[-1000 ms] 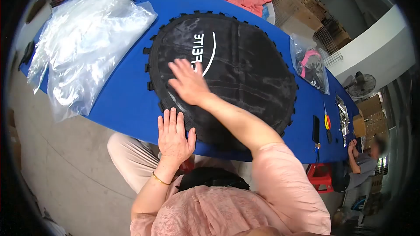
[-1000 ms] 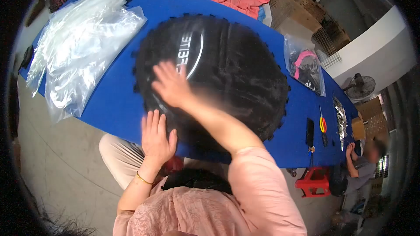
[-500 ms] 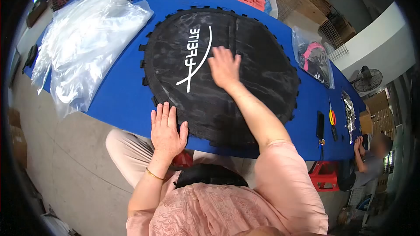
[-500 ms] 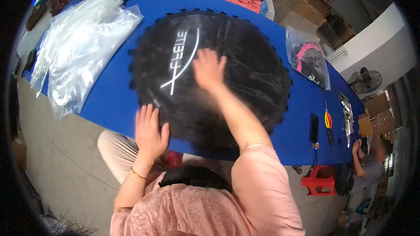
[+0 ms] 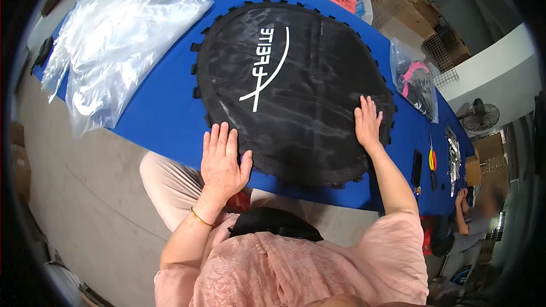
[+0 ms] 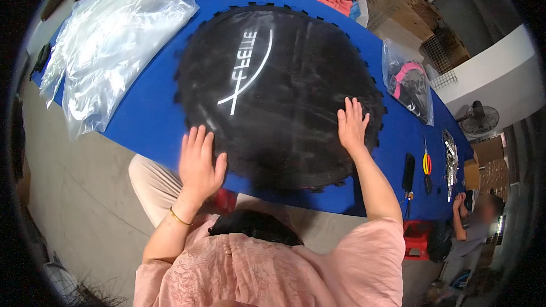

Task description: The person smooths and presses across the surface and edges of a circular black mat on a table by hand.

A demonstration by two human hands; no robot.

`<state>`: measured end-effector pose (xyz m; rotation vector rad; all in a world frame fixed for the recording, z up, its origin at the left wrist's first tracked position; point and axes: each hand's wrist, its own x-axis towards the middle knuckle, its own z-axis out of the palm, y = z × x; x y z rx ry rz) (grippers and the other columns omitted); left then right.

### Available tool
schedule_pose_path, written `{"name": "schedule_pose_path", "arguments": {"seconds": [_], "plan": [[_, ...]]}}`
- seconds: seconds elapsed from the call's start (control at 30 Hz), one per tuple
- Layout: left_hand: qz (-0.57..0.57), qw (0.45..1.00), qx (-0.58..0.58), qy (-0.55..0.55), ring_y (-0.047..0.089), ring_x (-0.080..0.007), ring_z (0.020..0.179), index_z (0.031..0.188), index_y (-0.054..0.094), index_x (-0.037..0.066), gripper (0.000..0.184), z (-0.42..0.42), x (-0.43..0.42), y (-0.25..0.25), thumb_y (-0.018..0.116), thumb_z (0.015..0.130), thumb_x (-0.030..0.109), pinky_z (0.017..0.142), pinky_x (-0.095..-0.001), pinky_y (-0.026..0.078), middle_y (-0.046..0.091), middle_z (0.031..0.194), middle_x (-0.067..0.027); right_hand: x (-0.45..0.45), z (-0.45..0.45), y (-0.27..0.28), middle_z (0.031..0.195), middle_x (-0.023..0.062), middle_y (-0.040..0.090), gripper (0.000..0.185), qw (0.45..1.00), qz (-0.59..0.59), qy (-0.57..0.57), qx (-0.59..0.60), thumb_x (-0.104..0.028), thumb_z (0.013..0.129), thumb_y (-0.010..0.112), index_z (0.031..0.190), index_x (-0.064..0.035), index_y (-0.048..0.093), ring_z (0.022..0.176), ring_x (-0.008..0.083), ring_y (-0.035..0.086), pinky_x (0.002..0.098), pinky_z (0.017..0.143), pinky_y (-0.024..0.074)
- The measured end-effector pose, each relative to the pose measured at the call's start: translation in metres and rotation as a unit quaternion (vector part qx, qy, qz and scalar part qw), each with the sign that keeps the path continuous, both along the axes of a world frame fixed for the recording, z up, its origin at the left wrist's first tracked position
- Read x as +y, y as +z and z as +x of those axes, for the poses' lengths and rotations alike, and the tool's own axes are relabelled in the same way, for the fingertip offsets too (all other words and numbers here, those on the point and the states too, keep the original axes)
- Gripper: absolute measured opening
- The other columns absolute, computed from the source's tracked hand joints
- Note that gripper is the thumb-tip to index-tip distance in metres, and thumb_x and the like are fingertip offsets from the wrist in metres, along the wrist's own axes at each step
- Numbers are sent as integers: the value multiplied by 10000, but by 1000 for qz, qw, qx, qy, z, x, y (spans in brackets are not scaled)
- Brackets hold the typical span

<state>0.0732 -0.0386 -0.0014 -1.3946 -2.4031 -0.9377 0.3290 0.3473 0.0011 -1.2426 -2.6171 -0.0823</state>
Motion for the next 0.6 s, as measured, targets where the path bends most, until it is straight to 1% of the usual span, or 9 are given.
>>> {"name": "schedule_pose_path", "arguments": {"seconds": [0.07, 0.2, 0.27, 0.33, 0.43, 0.47, 0.5, 0.53, 0.6], "plan": [[-2, 1000, -5, 1, 455, -444, 1425, 1324, 616, -67, 571, 0, 0, 0, 690, 911, 320, 1219, -545, 308, 535, 1474, -275, -24, -12, 3, 1666, 184, 322, 591, 998, -2, 62, 2, -448, 1111, 326, 1598, -118, 377, 1557, 363, 267, 608, 1246, 123], [5, 1000, -9, -2, 457, -443, 1427, 1323, 616, -71, 578, 0, 0, -1, 693, 907, 323, 1225, -540, 303, 534, 1472, -283, -73, -72, 13, 1657, 185, 337, 579, 984, -19, 176, -15, -389, 1088, 404, 1595, -111, 378, 1556, 347, 276, 590, 1256, 114], [36, 999, -6, -8, 497, -481, 1357, 1312, 600, -64, 552, 0, 1, 0, 712, 880, 260, 1174, -574, 359, 552, 1432, -288, -92, -114, 14, 1650, 181, 350, 573, 974, -29, 227, -2, -323, 1061, 439, 1589, -108, 380, 1557, 343, 275, 578, 1261, 103], [35, 999, -5, -4, 497, -482, 1357, 1309, 603, -64, 551, 0, 1, -2, 712, 879, 263, 1174, -573, 359, 552, 1432, -288, -110, -160, 12, 1632, 188, 370, 574, 959, -22, 283, 14, -330, 1051, 478, 1569, -97, 401, 1540, 354, 299, 595, 1244, 130], [26, 1000, -3, 1, 498, -453, 1382, 1312, 626, -71, 585, 1, 2, -4, 707, 877, 312, 1208, -541, 336, 556, 1442, -290, -145, -227, 10, 1617, 185, 392, 581, 923, 57, 380, 21, -343, 1040, 516, 1549, -81, 422, 1528, 361, 318, 625, 1230, 144], [25, 1000, 0, 2, 498, -453, 1382, 1312, 626, -71, 585, 0, 1, -5, 707, 877, 312, 1208, -541, 336, 556, 1442, -290, -160, -253, 5, 1615, 182, 396, 582, 926, -15, 372, 70, -350, 1038, 518, 1545, -79, 429, 1530, 360, 316, 630, 1227, 150], [25, 1000, 1, 2, 500, -455, 1379, 1311, 627, -70, 581, 0, 1, -6, 704, 881, 313, 1207, -542, 337, 560, 1435, -290, -176, -272, 9, 1619, 180, 394, 582, 908, 53, 411, 63, -364, 1038, 517, 1542, -85, 435, 1533, 359, 312, 631, 1227, 153], [24, 1000, 3, 0, 502, -456, 1375, 1309, 627, -70, 576, 0, 1, -6, 700, 885, 314, 1206, -542, 339, 563, 1429, -290, -186, -299, -3, 1624, 178, 388, 580, 912, -25, 399, 89, -383, 1043, 504, 1539, -88, 442, 1533, 359, 313, 633, 1230, 144], [25, 1000, 14, -9, 501, -460, 1373, 1309, 624, -70, 571, 0, 1, -4, 697, 890, 311, 1205, -544, 339, 565, 1424, -289, -205, -334, -1, 1622, 180, 398, 603, 905, -43, 413, 94, -453, 1059, 454, 1546, -97, 445, 1537, 355, 305, 634, 1242, 108]]}}
